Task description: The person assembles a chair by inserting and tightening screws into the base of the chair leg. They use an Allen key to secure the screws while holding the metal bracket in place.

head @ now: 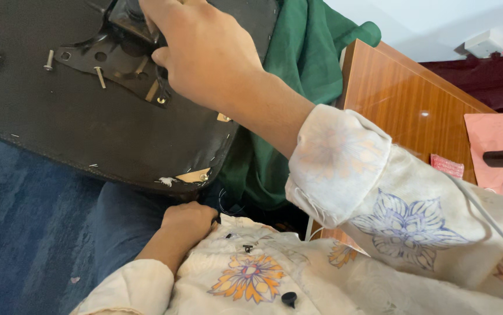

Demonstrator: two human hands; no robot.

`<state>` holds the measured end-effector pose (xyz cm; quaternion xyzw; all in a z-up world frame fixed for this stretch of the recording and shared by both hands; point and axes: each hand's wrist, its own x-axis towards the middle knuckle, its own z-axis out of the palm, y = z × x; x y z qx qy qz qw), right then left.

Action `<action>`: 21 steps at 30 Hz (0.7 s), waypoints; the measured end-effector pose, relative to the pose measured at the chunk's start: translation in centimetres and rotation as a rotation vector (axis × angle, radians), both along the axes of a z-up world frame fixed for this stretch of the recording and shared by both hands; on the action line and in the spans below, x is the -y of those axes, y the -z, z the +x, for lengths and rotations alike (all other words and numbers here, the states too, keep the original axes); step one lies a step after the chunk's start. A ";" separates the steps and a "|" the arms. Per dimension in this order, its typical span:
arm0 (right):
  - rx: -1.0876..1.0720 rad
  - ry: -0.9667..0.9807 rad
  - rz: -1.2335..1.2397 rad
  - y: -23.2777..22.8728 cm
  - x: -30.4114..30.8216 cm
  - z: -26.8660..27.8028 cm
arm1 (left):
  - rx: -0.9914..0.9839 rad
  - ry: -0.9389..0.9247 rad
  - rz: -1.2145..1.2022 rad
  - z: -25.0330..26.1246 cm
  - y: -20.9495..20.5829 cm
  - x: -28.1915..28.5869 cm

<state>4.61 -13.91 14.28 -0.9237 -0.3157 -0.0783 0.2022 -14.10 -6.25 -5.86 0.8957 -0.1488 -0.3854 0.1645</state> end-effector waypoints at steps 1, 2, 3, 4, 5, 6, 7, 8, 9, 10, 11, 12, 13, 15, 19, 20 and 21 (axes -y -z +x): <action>-0.009 0.015 0.003 0.0 -0.1 -0.1 | 0.010 -0.004 -0.016 0.0 -0.1 0.0; -0.020 0.034 0.005 0.1 0.0 -0.2 | -0.025 -0.015 -0.010 0.1 -0.2 0.0; -0.031 0.052 0.007 0.2 0.0 -0.3 | -0.059 -0.027 -0.004 0.3 -0.3 -0.1; -0.034 0.060 0.009 0.4 0.1 -0.4 | -0.094 -0.038 0.001 0.4 -0.3 0.0; -0.038 0.068 0.011 0.5 0.2 -0.6 | -0.084 -0.036 0.006 0.4 -0.4 0.0; -0.041 0.074 0.015 0.7 0.3 -0.8 | -0.074 -0.036 0.013 0.4 -0.5 0.0; -0.038 0.064 0.034 0.8 0.3 -1.0 | -0.064 -0.035 0.019 0.5 -0.6 0.0; -0.034 0.055 0.053 0.8 0.5 -1.2 | -0.052 -0.028 0.022 0.5 -0.6 0.1; -0.031 0.047 0.072 0.9 0.6 -1.4 | -0.039 -0.021 0.025 0.4 -0.6 0.2; -0.037 0.040 0.071 0.9 0.7 -1.6 | -0.026 -0.014 0.030 0.4 -0.5 0.2; -0.043 0.034 0.071 0.8 0.8 -1.9 | -0.025 -0.006 0.029 0.5 -0.4 0.2; -0.050 0.025 0.071 0.7 0.9 -2.1 | -0.025 -0.001 0.028 0.5 -0.3 0.3; -0.055 0.019 0.078 0.7 0.8 -2.5 | -0.025 0.004 0.026 0.6 -0.3 0.3; -0.062 0.005 0.095 0.6 0.5 -3.1 | -0.032 0.022 0.011 0.7 -0.2 0.5; -0.054 0.050 0.081 0.6 -0.2 -4.4 | -0.053 0.026 0.011 1.0 -0.4 0.4; -0.060 0.055 0.077 0.6 -0.3 -4.6 | -0.054 0.028 0.017 1.0 -0.5 0.4; -0.066 0.059 0.072 0.7 -0.3 -4.9 | -0.056 0.029 0.023 1.0 -0.5 0.4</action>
